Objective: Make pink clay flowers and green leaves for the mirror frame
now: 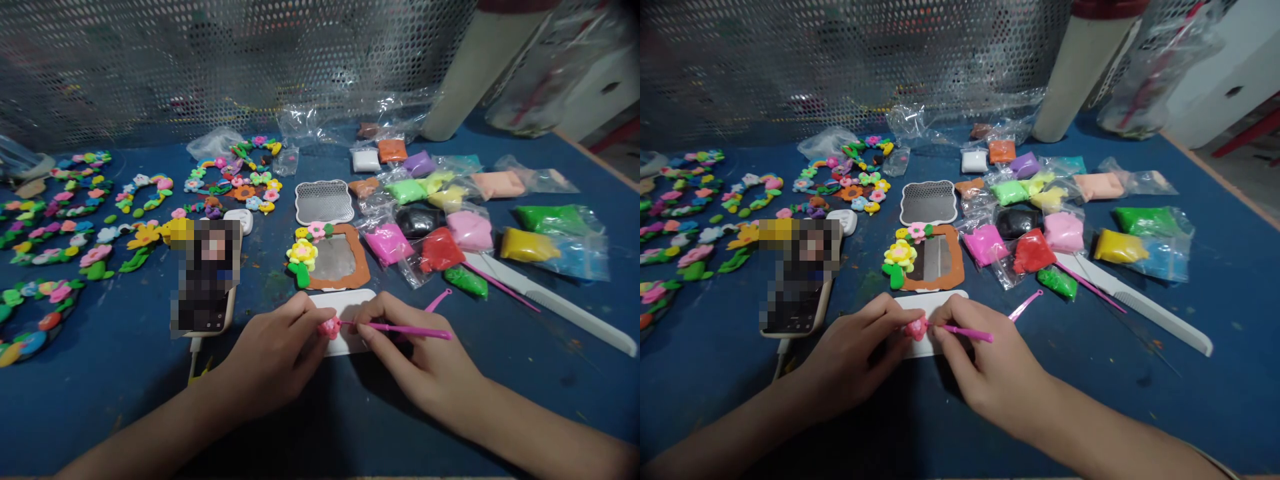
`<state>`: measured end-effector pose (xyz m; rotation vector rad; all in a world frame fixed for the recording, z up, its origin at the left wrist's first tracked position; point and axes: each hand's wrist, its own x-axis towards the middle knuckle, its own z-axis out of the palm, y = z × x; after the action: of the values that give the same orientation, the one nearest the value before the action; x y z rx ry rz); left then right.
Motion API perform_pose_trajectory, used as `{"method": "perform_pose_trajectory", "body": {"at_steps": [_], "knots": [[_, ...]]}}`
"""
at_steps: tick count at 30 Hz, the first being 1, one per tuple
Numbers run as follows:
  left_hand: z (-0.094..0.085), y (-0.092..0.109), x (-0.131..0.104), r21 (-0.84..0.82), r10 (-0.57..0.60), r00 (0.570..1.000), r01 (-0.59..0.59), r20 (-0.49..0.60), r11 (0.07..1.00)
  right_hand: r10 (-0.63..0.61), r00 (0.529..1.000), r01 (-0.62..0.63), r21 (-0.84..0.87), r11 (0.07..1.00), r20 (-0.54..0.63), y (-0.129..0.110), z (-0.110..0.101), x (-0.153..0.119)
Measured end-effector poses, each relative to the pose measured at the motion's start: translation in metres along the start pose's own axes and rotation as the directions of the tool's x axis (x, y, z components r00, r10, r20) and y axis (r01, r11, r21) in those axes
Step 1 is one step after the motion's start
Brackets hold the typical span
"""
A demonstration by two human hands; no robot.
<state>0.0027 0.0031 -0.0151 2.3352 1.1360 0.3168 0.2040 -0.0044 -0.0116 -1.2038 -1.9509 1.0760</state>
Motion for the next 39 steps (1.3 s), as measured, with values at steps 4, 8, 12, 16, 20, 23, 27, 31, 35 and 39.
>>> {"method": "perform_pose_trajectory", "body": {"at_steps": [4, 8, 12, 16, 20, 23, 27, 31, 35, 39], "knots": [[0.001, 0.001, 0.001, 0.018, -0.005, 1.000, 0.005, -0.009, 1.000, -0.004, 1.000, 0.005, -0.021, 1.000, 0.014, -0.001, -0.001, -0.001], [0.001, 0.000, 0.000, 0.005, -0.002, 1.000, 0.002, -0.016, 1.000, 0.030, 0.998, -0.029, 0.029, 0.999, -0.047, -0.001, -0.003, -0.002], [-0.002, 0.000, -0.002, -0.101, 0.009, 0.997, -0.017, -0.075, 0.995, 0.078, 0.972, -0.041, 0.167, 0.985, -0.223, 0.000, -0.004, -0.004], [-0.003, 0.003, -0.002, -0.226, -0.060, 0.970, 0.006, -0.235, 0.974, 0.011, 0.968, 0.040, 0.197, 0.980, -0.252, -0.001, -0.002, -0.007], [-0.003, 0.007, -0.004, -0.329, -0.179, 0.944, 0.082, -0.277, 0.941, -0.097, 0.987, 0.123, 0.224, 0.967, -0.125, -0.005, 0.000, -0.009], [-0.004, 0.009, -0.005, -0.354, -0.209, 0.942, 0.107, -0.264, 0.929, -0.118, 0.989, 0.136, 0.237, 0.962, -0.089, -0.005, 0.002, -0.009], [-0.005, 0.010, -0.004, -0.373, -0.209, 0.943, 0.102, -0.259, 0.922, -0.110, 0.991, 0.125, 0.254, 0.959, -0.071, -0.003, 0.004, -0.009], [-0.004, 0.010, -0.004, -0.377, -0.204, 0.945, 0.097, -0.257, 0.921, -0.069, 0.996, 0.084, 0.265, 0.961, -0.065, -0.002, 0.004, -0.008], [-0.004, 0.009, -0.005, -0.365, -0.189, 0.947, 0.085, -0.259, 0.927, -0.002, 0.998, 0.025, 0.374, 0.927, -0.061, -0.004, 0.004, -0.004], [-0.004, 0.009, -0.006, -0.382, -0.167, 0.953, 0.060, -0.253, 0.922, 0.084, 0.996, -0.065, 0.495, 0.867, -0.017, -0.006, 0.004, -0.001]]}}
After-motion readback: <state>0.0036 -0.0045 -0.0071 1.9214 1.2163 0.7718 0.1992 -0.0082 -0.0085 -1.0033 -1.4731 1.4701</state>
